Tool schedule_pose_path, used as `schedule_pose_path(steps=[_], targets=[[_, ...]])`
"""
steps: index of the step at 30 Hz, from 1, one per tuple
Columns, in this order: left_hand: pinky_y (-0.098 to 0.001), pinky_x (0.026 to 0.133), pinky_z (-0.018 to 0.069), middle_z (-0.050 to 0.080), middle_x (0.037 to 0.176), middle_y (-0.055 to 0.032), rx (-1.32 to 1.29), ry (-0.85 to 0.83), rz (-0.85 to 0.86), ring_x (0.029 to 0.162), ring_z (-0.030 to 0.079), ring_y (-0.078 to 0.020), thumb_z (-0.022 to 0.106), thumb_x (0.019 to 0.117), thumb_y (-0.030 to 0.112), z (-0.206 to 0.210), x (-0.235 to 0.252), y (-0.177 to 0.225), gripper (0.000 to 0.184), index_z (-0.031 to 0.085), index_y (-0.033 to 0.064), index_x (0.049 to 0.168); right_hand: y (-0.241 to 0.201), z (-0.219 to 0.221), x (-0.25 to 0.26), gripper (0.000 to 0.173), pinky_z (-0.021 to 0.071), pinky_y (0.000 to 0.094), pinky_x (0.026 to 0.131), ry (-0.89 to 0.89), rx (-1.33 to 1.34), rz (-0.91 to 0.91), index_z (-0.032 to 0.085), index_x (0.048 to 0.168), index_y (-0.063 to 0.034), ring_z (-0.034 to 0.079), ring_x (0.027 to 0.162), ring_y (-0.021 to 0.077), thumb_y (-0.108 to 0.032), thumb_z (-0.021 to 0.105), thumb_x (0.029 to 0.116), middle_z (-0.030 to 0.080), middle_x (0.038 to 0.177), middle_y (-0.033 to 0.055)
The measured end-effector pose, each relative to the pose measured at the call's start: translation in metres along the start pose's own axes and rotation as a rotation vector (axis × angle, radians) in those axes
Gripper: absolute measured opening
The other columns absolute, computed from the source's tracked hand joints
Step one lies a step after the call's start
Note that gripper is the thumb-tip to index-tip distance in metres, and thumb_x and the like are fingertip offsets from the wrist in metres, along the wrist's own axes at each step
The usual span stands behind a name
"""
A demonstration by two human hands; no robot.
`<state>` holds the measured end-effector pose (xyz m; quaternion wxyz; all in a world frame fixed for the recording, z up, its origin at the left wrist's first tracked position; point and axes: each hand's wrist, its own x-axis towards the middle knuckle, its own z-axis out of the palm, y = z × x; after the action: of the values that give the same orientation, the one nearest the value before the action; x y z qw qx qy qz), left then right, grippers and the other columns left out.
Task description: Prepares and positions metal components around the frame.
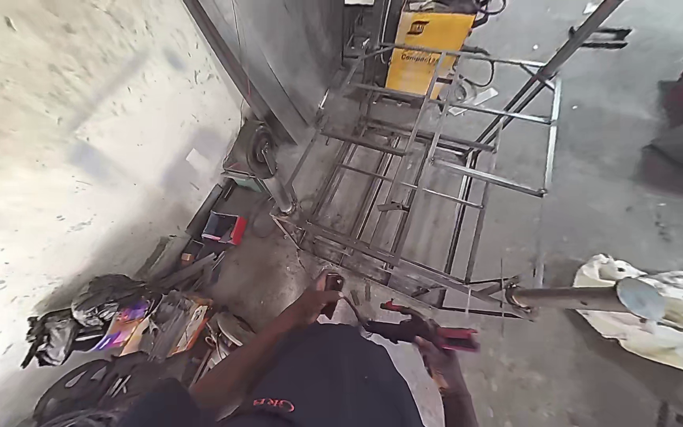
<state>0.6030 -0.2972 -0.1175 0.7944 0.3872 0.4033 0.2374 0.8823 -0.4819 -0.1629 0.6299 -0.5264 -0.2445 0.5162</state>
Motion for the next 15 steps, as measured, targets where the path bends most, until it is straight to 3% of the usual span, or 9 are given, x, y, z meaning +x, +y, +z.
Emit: schedule_pose_path(steps=[2, 3, 5, 6, 9, 11, 12, 14, 15], targets=[[-0.0377, 0.085, 0.0592, 0.066, 0.119, -0.0115, 0.171, -0.192, 0.027, 0.098, 0.068, -0.0185, 0.064, 0.0876, -0.004, -0.001, 0.003, 0.013, 0.055, 0.047, 0.0030, 0.139, -0.038, 0.040, -0.009, 0.049, 0.0617, 0.0368, 0.086, -0.007, 0.188, -0.153, 0.073, 0.117, -0.0233, 0.072, 0.097, 0.0137, -0.046, 0.086, 0.0757, 0.076, 0.109, -0.0012], [-0.0374, 0.087, 0.0587, 0.067, 0.120, -0.0113, 0.226, -0.275, 0.030, 0.100, 0.068, -0.0175, 0.062, 0.0876, -0.005, 0.000, 0.005, 0.020, 0.052, 0.050, 0.0028, 0.138, -0.053, 0.067, -0.009, 0.054, 0.0607, 0.0439, 0.089, -0.023, 0.309, -0.212, 0.073, 0.118, -0.0238, 0.071, 0.102, 0.0192, -0.058, 0.081, 0.0769, 0.074, 0.113, 0.0018], [-0.0360, 0.086, 0.0583, 0.068, 0.117, -0.0091, 0.196, -0.426, -0.013, 0.097, 0.068, -0.0152, 0.060, 0.0897, -0.004, -0.003, 0.006, 0.031, 0.049, 0.051, 0.0028, 0.137, -0.072, 0.118, -0.005, 0.071, 0.0550, 0.0579, 0.095, -0.051, 0.520, -0.276, 0.070, 0.120, -0.0249, 0.067, 0.112, 0.0289, -0.080, 0.064, 0.0761, 0.071, 0.119, 0.0062], [-0.0348, 0.081, 0.0590, 0.068, 0.111, -0.0082, 0.114, -0.478, -0.044, 0.091, 0.068, -0.0148, 0.060, 0.0903, -0.002, -0.007, 0.003, 0.033, 0.046, 0.050, 0.0036, 0.134, -0.075, 0.140, -0.005, 0.074, 0.0534, 0.0623, 0.096, -0.026, 0.587, -0.280, 0.070, 0.118, -0.0260, 0.068, 0.111, 0.0312, -0.085, 0.059, 0.0748, 0.072, 0.116, 0.0067], [-0.0315, 0.056, 0.0556, 0.068, 0.086, -0.0075, -0.273, -0.545, -0.083, 0.064, 0.065, -0.0159, 0.068, 0.0870, 0.011, -0.034, -0.021, 0.026, 0.033, 0.056, 0.0103, 0.118, -0.074, 0.189, -0.008, 0.068, 0.0582, 0.0565, 0.082, 0.041, 0.610, -0.337, 0.070, 0.112, -0.0308, 0.070, 0.091, 0.0248, -0.087, 0.051, 0.0792, 0.072, 0.097, 0.0012], [-0.0285, 0.053, 0.0504, 0.067, 0.092, -0.0063, -0.445, -0.579, -0.071, 0.067, 0.062, -0.0144, 0.072, 0.0874, 0.022, -0.062, -0.042, 0.023, 0.030, 0.061, 0.0153, 0.114, -0.077, 0.214, -0.017, 0.063, 0.0597, 0.0530, 0.079, 0.054, 0.575, -0.398, 0.071, 0.111, -0.0292, 0.071, 0.089, 0.0234, -0.083, 0.053, 0.0829, 0.073, 0.097, 0.0016], [-0.0280, 0.054, 0.0516, 0.070, 0.104, -0.0094, -0.484, -0.573, -0.063, 0.071, 0.065, -0.0154, 0.069, 0.0892, 0.024, -0.077, -0.051, 0.021, 0.030, 0.062, 0.0153, 0.117, -0.079, 0.224, -0.022, 0.060, 0.0602, 0.0518, 0.077, 0.071, 0.553, -0.425, 0.071, 0.112, -0.0297, 0.071, 0.088, 0.0230, -0.081, 0.053, 0.0847, 0.073, 0.098, 0.0015], [-0.0289, 0.058, 0.0533, 0.071, 0.120, -0.0149, -0.506, -0.522, -0.065, 0.078, 0.070, -0.0184, 0.059, 0.0925, 0.020, -0.101, -0.067, 0.022, 0.030, 0.057, 0.0140, 0.122, -0.082, 0.236, -0.036, 0.056, 0.0608, 0.0504, 0.074, 0.115, 0.486, -0.464, 0.070, 0.113, -0.0314, 0.071, 0.086, 0.0228, -0.078, 0.054, 0.0862, 0.073, 0.096, 0.0008], [-0.0311, 0.059, 0.0553, 0.072, 0.116, -0.0163, -0.499, -0.482, -0.046, 0.076, 0.071, -0.0201, 0.057, 0.0926, 0.015, -0.109, -0.071, 0.026, 0.030, 0.055, 0.0112, 0.122, -0.084, 0.241, -0.041, 0.054, 0.0609, 0.0493, 0.074, 0.117, 0.453, -0.481, 0.070, 0.114, -0.0318, 0.071, 0.085, 0.0221, -0.076, 0.058, 0.0854, 0.073, 0.096, 0.0000]])
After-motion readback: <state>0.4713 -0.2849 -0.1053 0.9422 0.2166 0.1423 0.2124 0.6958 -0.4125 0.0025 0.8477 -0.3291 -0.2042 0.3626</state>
